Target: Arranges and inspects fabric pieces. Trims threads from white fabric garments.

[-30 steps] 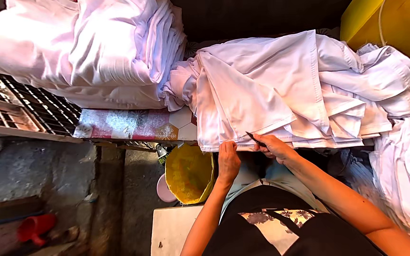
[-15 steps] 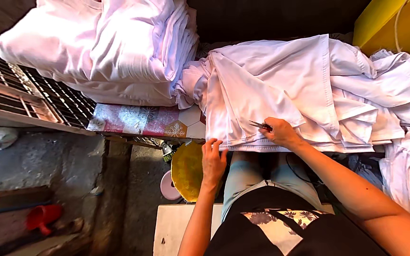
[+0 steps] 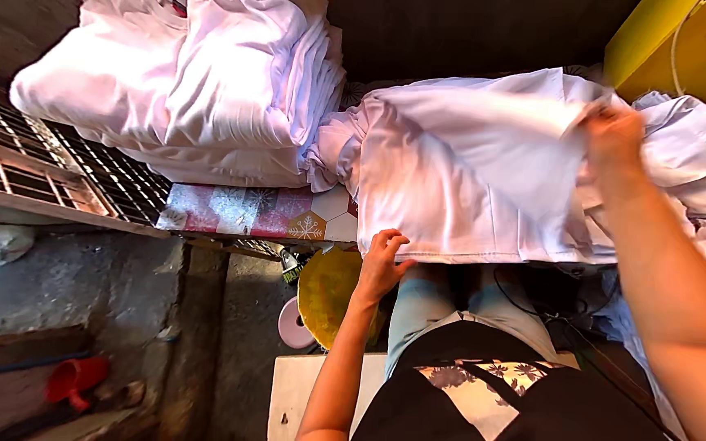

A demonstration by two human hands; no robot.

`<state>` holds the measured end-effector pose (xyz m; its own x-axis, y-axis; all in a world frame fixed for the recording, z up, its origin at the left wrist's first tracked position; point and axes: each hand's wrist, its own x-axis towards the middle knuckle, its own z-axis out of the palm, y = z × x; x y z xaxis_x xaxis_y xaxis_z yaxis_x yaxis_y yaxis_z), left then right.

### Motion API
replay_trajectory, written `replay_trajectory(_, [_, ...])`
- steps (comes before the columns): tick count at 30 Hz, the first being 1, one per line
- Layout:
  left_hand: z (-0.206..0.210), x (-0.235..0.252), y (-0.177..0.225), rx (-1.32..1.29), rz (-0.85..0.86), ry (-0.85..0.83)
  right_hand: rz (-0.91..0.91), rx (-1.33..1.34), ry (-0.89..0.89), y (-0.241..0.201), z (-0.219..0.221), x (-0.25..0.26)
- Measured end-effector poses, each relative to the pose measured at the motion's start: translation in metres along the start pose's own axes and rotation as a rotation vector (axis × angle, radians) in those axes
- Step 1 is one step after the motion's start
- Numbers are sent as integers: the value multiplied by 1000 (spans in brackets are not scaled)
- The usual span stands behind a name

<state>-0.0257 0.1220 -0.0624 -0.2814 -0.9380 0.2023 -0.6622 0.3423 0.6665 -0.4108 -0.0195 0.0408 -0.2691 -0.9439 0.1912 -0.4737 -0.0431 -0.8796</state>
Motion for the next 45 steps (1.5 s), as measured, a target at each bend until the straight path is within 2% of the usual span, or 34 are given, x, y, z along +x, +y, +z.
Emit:
replay_trajectory(2, [10, 0, -4, 149, 35, -152, 71, -128, 279, 5, -39, 43])
replay_trajectory(4, [16, 5, -9, 200, 111, -155, 38, -145, 352, -11, -45, 42])
replay_trajectory(8, [3, 10, -5, 87, 116, -191, -108, -131, -74, -32, -4, -40])
replay_trajectory(12, [-3, 15, 5, 18, 22, -164, -85, 2, -399, -4, 60, -121])
replay_trajectory(15, [-15, 35, 19, -29, -163, -188, 26, -3, -560, 16, 95, -146])
replay_trajectory(17, [-17, 52, 21, -44, -240, -187, 99, 24, -541, 19, 101, -148])
replay_trajectory(21, [-7, 79, 34, -227, -161, -127, -12, 40, -531, 7, 121, -153])
replay_trajectory(23, [-10, 84, 37, -241, -95, -161, 122, 159, -441, 1, 122, -149])
replay_trajectory(25, [-19, 78, 31, -75, -22, -164, 262, 373, -331, -1, 111, -138])
replay_trajectory(26, [-22, 70, 29, 31, -6, -113, 275, 441, -306, 0, 101, -134])
replay_trajectory(28, [-25, 52, 24, 106, -50, 106, 212, 455, -390, 2, 72, -122])
replay_trajectory(30, [-27, 43, 23, -70, -172, 346, 71, 389, -579, 1, 36, -104])
replay_trajectory(31, [-30, 41, 27, -270, -271, 400, 33, 403, -656, 0, 21, -95])
replay_trajectory(33, [-36, 45, 39, -724, -458, 311, 93, 532, -660, 4, 4, -75])
replay_trajectory(34, [-39, 48, 44, -877, -533, 232, 171, 549, -567, 7, 1, -64])
replay_trajectory(35, [-38, 52, 48, -957, -575, 180, 228, 434, -428, 9, 2, -51])
replay_trajectory(37, [-32, 57, 52, -981, -584, 155, 240, -29, -169, 4, 14, -35])
replay_trajectory(38, [-28, 57, 54, -962, -574, 159, 156, -223, -103, -3, 20, -40])
replay_trajectory(39, [-26, 57, 56, -948, -567, 161, 43, -288, -79, -11, 27, -53])
replay_trajectory(41, [-23, 55, 62, -909, -558, 170, -84, -149, -133, -30, 48, -83])
replay_trajectory(43, [-20, 53, 65, -863, -547, 174, -69, 93, -305, -43, 73, -113])
replay_trajectory(45, [-18, 52, 69, -822, -517, 155, -65, 175, -408, -50, 99, -129])
